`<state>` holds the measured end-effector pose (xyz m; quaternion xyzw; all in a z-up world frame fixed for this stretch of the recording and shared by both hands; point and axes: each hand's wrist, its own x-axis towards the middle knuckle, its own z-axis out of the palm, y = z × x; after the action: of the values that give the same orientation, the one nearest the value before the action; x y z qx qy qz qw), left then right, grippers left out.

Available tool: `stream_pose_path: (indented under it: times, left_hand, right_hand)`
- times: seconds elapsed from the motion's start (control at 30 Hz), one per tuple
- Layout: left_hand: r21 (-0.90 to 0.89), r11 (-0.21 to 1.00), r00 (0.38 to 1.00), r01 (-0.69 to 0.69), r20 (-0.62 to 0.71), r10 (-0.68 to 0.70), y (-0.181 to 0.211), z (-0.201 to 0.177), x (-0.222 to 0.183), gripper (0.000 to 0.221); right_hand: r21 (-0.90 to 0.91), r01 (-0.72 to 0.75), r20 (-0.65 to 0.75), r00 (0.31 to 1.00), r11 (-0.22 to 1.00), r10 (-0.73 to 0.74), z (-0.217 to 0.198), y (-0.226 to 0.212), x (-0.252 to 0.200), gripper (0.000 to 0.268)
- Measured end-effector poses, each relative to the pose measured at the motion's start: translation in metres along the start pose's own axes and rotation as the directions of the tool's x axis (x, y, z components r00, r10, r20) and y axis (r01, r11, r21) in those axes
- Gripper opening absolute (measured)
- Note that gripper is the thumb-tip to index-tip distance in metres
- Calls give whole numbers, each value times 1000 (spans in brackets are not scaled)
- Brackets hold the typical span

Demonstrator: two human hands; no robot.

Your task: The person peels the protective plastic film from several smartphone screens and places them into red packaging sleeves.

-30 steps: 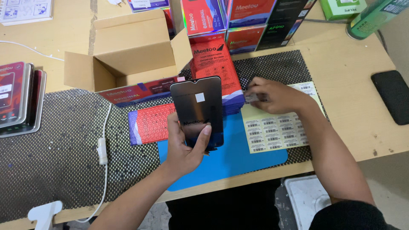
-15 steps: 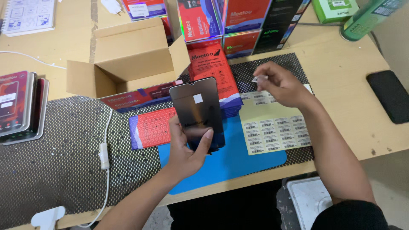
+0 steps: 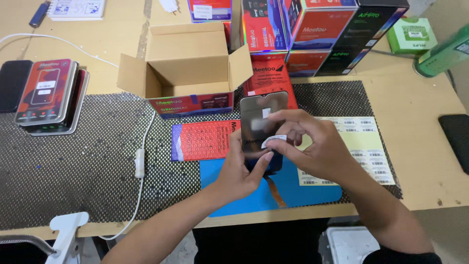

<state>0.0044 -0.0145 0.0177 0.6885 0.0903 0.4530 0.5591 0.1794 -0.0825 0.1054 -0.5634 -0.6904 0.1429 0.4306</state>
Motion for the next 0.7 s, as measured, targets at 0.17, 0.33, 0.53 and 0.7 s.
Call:
stream_pose_path:
  times: [0.17,0.33,0.53,0.7]
  left_hand:
    - [92,995,1000,-24,2,24,-2,-2,-3,40]
    - [234,970,998,-67,25,62,-6,-2,-6,39]
    - [163,983,995,-80,-52,90,-6,-6,-4,38]
    - [23,1000,997,-13,-70,15,-4,-2,-4,35]
  right_hand:
    - [-33,-54,-39,998,998,53,9,-16,7,39]
    - [-121,-95,-139,987,988,78,18,-26,7,34]
    - [-117,-174,-392,913,978,115,22,1,-2,64]
    - [324,-155,-159,964,933,215,26,27,1,51]
